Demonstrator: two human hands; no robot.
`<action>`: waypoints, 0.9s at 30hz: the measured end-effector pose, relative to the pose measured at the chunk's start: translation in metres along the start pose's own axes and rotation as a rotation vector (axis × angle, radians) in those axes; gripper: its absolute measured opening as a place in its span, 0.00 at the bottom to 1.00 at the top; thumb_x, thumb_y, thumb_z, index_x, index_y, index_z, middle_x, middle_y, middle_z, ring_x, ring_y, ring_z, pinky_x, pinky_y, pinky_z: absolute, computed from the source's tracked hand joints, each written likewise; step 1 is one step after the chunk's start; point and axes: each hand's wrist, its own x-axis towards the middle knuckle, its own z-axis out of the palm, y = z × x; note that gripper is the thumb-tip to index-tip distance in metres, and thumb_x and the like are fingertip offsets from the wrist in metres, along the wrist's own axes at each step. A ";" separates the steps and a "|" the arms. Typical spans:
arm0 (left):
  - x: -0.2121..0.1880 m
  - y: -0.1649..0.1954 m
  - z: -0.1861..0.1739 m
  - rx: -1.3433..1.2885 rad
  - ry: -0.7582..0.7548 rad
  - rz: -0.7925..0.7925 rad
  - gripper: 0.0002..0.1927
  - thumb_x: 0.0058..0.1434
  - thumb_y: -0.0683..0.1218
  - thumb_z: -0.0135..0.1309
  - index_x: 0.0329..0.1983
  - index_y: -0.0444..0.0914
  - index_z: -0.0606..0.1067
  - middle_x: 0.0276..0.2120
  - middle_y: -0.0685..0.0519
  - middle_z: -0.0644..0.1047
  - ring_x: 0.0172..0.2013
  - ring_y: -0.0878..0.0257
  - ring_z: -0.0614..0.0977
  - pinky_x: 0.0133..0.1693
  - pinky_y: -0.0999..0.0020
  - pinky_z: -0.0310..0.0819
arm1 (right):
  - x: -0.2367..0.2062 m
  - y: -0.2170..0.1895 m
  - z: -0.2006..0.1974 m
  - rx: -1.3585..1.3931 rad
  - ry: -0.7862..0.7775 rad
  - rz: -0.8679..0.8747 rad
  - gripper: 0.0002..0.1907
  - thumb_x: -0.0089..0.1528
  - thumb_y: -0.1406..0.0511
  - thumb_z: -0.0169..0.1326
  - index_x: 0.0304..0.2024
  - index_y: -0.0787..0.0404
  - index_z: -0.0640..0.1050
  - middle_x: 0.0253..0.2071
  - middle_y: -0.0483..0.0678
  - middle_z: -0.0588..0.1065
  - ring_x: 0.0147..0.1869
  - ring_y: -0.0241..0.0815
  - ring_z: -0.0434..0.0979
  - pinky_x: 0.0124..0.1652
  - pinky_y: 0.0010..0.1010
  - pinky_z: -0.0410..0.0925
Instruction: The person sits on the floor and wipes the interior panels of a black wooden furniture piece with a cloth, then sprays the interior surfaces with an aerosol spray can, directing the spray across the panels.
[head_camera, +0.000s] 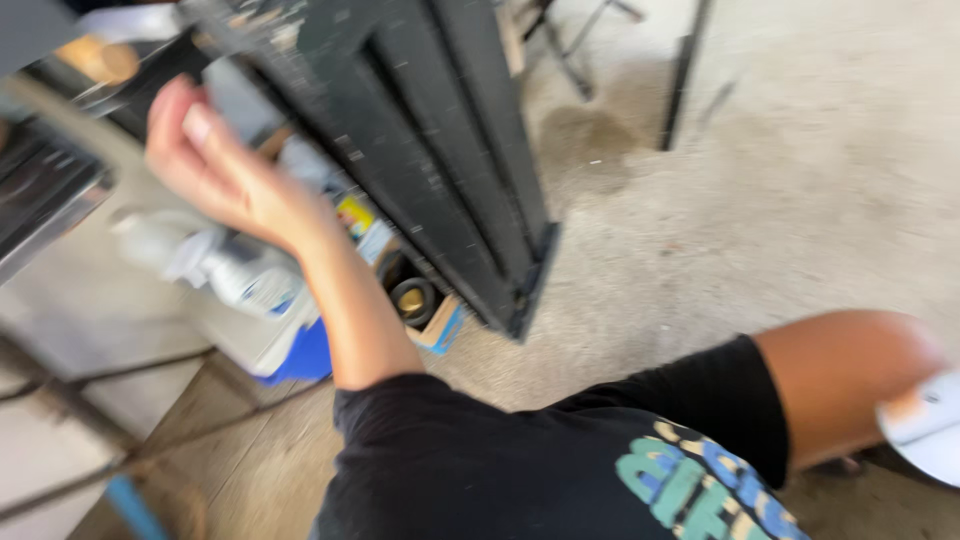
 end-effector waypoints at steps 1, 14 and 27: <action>-0.027 0.025 0.006 0.065 0.039 0.241 0.14 0.79 0.53 0.50 0.49 0.37 0.72 0.49 0.54 0.73 0.53 0.63 0.75 0.61 0.68 0.68 | -0.001 -0.020 -0.002 -0.028 0.013 -0.026 0.38 0.64 0.52 0.56 0.69 0.66 0.64 0.51 0.63 0.74 0.53 0.63 0.80 0.51 0.53 0.74; -0.395 0.261 0.194 -1.168 -1.550 0.114 0.15 0.60 0.46 0.64 0.49 0.39 0.77 0.54 0.47 0.77 0.55 0.49 0.79 0.57 0.58 0.73 | -0.169 -0.290 -0.083 -0.457 0.866 -0.351 0.37 0.60 0.46 0.58 0.61 0.65 0.71 0.38 0.53 0.79 0.35 0.45 0.82 0.36 0.34 0.76; -0.588 0.379 0.399 -0.965 -1.299 -0.275 0.15 0.61 0.53 0.62 0.43 0.39 0.76 0.34 0.54 0.80 0.28 0.66 0.80 0.28 0.75 0.74 | -0.347 -0.274 -0.108 -1.758 1.086 0.672 0.48 0.55 0.57 0.65 0.76 0.57 0.63 0.40 0.53 0.84 0.39 0.45 0.86 0.39 0.35 0.78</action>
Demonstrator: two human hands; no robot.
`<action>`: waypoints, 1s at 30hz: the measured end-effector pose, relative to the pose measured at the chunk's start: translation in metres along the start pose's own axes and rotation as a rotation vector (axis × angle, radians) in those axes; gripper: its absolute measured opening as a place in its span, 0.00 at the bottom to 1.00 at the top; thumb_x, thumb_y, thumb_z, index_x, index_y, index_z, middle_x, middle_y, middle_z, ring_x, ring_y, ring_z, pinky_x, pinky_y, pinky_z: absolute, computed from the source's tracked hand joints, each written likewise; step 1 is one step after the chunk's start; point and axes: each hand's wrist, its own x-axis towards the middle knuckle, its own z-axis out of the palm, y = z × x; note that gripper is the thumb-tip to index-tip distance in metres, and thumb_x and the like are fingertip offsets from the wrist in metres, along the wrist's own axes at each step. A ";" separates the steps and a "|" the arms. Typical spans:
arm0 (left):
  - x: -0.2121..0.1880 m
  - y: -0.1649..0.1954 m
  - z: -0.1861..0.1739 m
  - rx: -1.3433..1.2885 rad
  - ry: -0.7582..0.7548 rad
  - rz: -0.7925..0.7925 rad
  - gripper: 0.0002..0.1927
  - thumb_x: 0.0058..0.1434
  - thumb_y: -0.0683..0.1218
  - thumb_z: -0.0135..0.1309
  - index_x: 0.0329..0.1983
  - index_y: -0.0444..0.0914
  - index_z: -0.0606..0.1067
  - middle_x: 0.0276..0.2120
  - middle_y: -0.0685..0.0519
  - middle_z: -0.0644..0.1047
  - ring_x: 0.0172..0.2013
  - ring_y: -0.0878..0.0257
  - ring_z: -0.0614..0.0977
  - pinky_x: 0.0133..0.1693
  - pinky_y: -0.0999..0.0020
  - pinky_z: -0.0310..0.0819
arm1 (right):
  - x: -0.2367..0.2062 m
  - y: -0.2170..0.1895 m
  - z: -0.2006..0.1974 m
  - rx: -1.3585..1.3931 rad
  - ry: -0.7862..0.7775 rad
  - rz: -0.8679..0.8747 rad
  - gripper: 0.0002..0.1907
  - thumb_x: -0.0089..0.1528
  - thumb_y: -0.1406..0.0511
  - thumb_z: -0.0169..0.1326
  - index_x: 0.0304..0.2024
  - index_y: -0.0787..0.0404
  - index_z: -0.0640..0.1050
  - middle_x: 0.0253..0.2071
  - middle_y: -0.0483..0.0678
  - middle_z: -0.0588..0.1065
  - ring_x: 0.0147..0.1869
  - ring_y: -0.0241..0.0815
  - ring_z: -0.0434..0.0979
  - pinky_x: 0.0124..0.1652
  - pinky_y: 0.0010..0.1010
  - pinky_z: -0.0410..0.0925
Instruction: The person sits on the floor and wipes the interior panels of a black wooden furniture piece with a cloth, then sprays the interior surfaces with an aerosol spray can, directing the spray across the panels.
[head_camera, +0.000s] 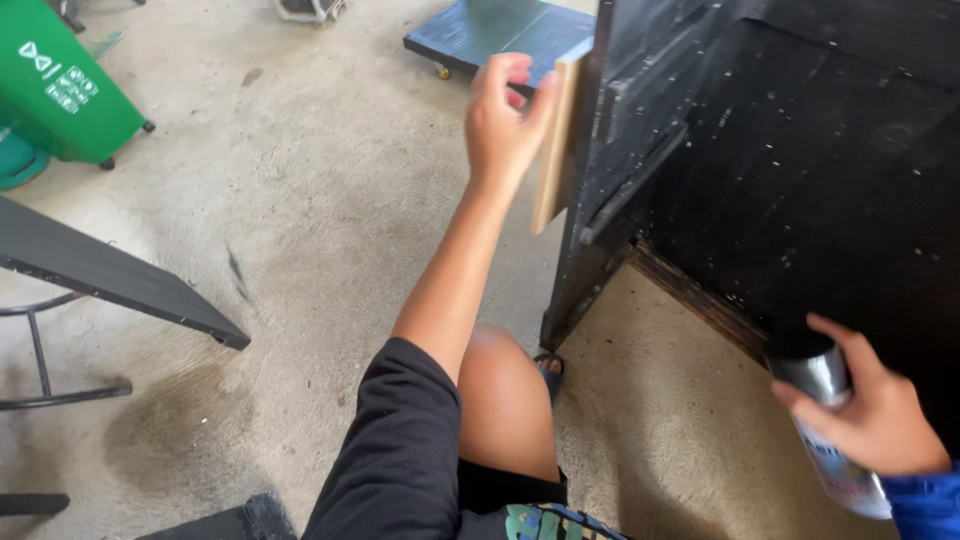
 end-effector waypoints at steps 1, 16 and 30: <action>0.002 -0.005 0.004 0.031 0.004 0.040 0.18 0.58 0.55 0.64 0.42 0.38 0.76 0.36 0.52 0.80 0.29 0.66 0.81 0.27 0.75 0.76 | -0.001 0.008 0.004 -0.097 -0.068 0.000 0.52 0.55 0.55 0.66 0.78 0.56 0.61 0.41 0.51 0.85 0.38 0.43 0.87 0.39 0.33 0.78; -0.014 -0.014 0.048 -0.156 0.114 0.015 0.09 0.61 0.48 0.63 0.41 0.41 0.79 0.38 0.55 0.84 0.34 0.70 0.85 0.34 0.75 0.81 | 0.035 -0.024 0.057 0.093 0.053 -0.043 0.45 0.50 0.60 0.65 0.69 0.61 0.65 0.45 0.58 0.80 0.45 0.52 0.85 0.44 0.42 0.78; -0.028 -0.024 0.066 -0.218 0.205 0.072 0.09 0.70 0.52 0.60 0.51 0.51 0.77 0.44 0.61 0.82 0.39 0.72 0.87 0.40 0.81 0.83 | 0.040 -0.014 0.078 0.104 0.058 -0.167 0.46 0.51 0.64 0.64 0.72 0.66 0.65 0.51 0.62 0.78 0.53 0.55 0.81 0.53 0.45 0.75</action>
